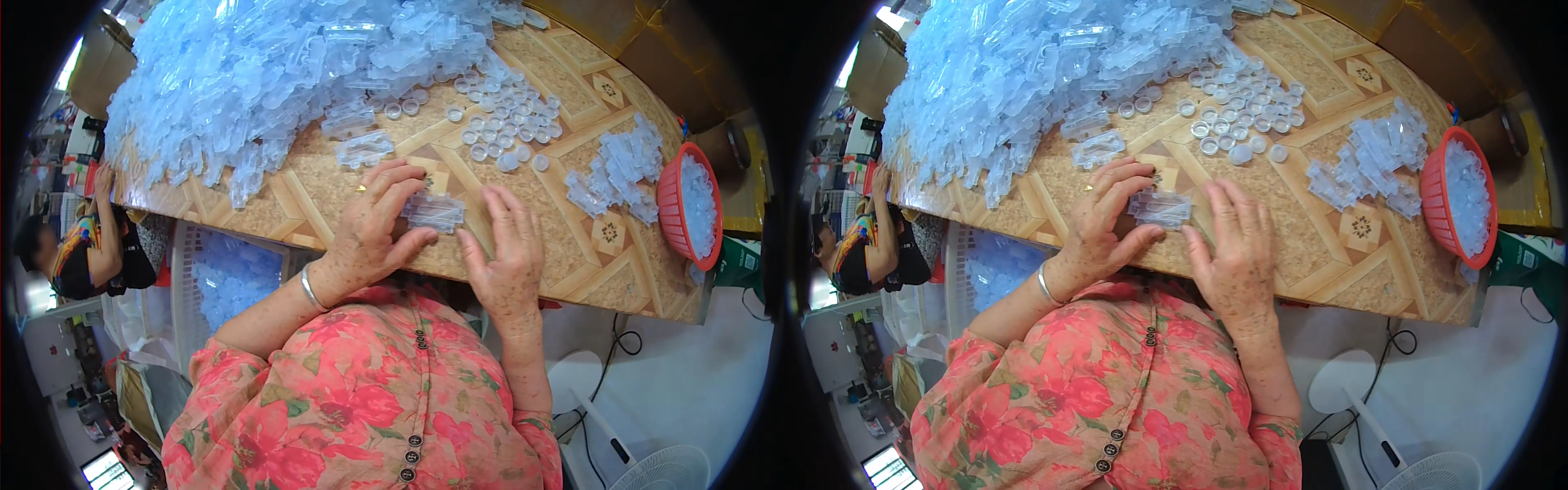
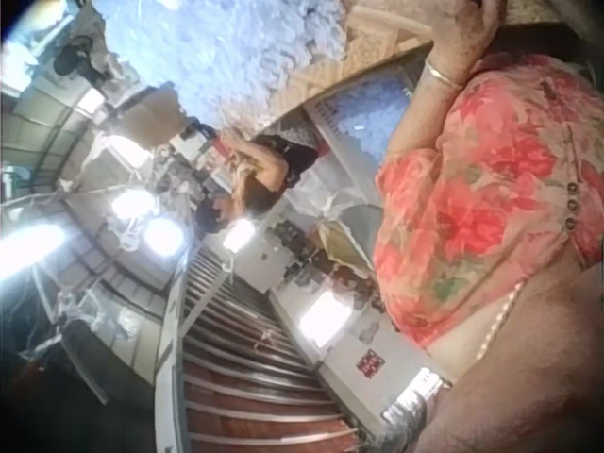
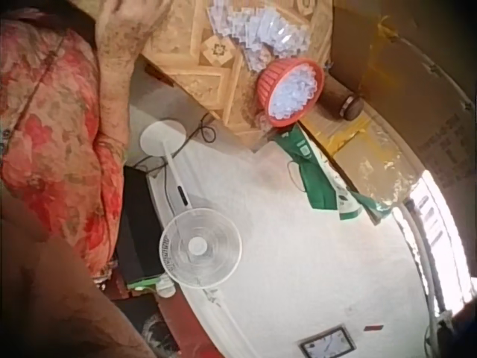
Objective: The person assembles small transparent plastic containers by hand. They pick up a container body and a lid, align them, and press them together, then place the finished unit on the table. This process is repeated continuously throughout the clip.
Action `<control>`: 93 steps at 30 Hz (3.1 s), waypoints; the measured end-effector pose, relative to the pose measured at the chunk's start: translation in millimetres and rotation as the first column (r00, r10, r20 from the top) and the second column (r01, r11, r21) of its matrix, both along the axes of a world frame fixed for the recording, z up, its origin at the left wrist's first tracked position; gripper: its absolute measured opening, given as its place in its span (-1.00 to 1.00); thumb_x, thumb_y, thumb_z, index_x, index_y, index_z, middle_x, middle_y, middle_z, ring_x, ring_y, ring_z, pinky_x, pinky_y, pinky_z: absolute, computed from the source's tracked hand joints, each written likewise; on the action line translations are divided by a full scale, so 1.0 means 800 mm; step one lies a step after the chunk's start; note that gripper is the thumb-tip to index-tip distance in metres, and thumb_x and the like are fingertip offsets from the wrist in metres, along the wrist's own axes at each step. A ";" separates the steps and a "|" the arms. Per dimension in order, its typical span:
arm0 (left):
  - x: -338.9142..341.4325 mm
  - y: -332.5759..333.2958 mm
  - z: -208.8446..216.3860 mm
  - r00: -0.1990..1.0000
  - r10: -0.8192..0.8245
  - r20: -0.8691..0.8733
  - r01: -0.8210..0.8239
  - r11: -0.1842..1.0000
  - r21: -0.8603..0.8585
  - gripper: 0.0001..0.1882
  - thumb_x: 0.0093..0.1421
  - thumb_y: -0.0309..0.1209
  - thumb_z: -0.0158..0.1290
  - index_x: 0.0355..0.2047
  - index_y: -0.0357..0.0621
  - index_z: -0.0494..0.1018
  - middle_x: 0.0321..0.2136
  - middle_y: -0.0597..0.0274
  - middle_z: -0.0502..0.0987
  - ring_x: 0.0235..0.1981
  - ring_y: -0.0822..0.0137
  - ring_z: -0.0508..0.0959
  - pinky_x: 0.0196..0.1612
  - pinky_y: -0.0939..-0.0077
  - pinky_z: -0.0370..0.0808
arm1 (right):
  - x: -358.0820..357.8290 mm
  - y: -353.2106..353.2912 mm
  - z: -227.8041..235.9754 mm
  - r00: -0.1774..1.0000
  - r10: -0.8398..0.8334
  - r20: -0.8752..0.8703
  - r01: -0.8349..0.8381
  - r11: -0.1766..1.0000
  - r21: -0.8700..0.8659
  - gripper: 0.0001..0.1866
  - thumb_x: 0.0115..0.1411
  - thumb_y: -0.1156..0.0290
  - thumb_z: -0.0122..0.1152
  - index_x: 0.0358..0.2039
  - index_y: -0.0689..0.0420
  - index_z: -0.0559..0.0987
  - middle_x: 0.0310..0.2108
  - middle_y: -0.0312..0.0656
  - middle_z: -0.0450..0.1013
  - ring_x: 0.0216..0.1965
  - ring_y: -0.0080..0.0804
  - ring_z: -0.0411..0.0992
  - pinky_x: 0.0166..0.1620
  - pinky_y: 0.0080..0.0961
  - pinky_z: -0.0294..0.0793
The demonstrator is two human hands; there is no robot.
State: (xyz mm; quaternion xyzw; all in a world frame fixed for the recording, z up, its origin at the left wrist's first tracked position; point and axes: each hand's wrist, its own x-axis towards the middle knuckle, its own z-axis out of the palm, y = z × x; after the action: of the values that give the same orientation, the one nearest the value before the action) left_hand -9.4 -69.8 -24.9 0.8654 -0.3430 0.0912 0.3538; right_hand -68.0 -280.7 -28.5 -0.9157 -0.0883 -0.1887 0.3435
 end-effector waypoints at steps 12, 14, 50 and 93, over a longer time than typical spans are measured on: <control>-0.001 0.005 -0.002 0.999 -0.039 -0.002 0.038 0.991 -0.130 -0.43 -0.02 -0.41 0.37 0.00 -0.26 0.44 0.08 -0.01 0.48 0.20 -0.17 0.41 0.20 0.06 0.40 | 0.002 0.002 0.002 0.997 -0.067 -0.046 0.066 0.997 -0.028 -0.41 0.05 0.47 0.43 0.12 0.25 0.50 0.11 -0.01 0.43 0.10 -0.01 0.41 0.16 -0.17 0.40; -0.001 0.007 -0.007 1.000 -0.029 -0.007 0.027 0.987 -0.159 -0.43 -0.04 -0.42 0.37 0.00 -0.26 0.44 0.08 -0.02 0.49 0.19 -0.17 0.41 0.20 0.05 0.40 | 0.004 0.004 0.005 0.997 -0.056 -0.054 0.055 0.998 -0.024 -0.42 0.05 0.47 0.43 0.11 0.26 0.51 0.11 -0.01 0.44 0.10 -0.01 0.41 0.15 -0.16 0.41; -0.007 -0.001 -0.027 0.992 0.013 0.126 0.023 0.960 -0.277 -0.52 -0.04 -0.43 0.32 -0.13 -0.27 0.40 -0.03 -0.04 0.46 0.13 -0.09 0.43 0.27 0.01 0.33 | -0.001 0.000 -0.012 0.999 0.014 0.029 -0.010 0.994 -0.107 -0.49 0.11 0.51 0.30 0.10 0.33 0.48 0.08 0.12 0.43 0.13 0.14 0.37 0.20 -0.05 0.33; 0.060 -0.041 0.031 0.169 -0.638 -0.752 -0.264 0.705 -0.658 -0.60 0.37 -0.48 0.08 0.19 -0.28 0.34 -0.02 0.05 0.60 -0.18 0.42 0.67 -0.21 0.71 0.57 | 0.048 -0.056 0.029 0.950 -0.295 0.100 0.307 0.833 -0.460 -0.55 0.11 0.43 0.36 0.03 0.22 0.55 0.08 -0.05 0.46 0.16 -0.06 0.34 0.25 -0.12 0.24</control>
State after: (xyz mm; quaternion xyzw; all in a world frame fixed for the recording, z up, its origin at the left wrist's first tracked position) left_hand 38.9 -102.9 0.0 0.4677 -0.0959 -0.4094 0.7774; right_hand -29.9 -325.3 -5.1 -0.9714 0.0095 -0.2247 0.0763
